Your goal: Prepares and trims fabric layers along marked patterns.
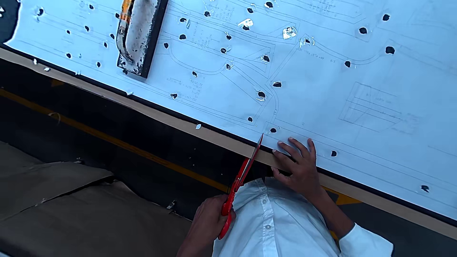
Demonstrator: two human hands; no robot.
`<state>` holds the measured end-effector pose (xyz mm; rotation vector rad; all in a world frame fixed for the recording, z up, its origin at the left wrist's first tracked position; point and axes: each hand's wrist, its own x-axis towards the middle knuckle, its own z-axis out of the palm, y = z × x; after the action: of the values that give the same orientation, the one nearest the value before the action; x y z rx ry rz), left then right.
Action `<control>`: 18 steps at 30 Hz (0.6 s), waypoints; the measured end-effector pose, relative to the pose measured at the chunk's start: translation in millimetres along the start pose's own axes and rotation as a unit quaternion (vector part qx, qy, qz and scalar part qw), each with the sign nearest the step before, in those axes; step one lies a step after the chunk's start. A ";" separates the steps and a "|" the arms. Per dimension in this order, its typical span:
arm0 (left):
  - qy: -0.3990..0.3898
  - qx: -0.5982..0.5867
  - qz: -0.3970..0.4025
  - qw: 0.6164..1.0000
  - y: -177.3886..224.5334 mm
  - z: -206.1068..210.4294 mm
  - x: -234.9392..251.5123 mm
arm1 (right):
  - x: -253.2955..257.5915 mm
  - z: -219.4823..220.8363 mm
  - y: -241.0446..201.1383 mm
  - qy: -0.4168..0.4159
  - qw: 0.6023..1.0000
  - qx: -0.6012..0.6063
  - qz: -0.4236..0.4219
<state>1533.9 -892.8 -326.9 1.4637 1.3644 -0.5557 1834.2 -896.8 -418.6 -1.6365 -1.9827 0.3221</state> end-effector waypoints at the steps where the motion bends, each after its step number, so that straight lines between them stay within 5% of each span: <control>1: 0.001 -0.005 0.002 1.000 -1.4 0.9 0.8 | 0.5 0.3 0.1 0.002 1.000 0.000 -0.001; 18: 0.019 -0.041 0.002 0.999 -1.1 9.1 3.8 | 1.0 0.3 0.8 0.008 1.000 -0.002 -0.009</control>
<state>1536.6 -899.2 -333.9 1.4159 1.3979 -0.4663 1834.6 -895.6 -419.1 -1.6185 -1.9848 0.2980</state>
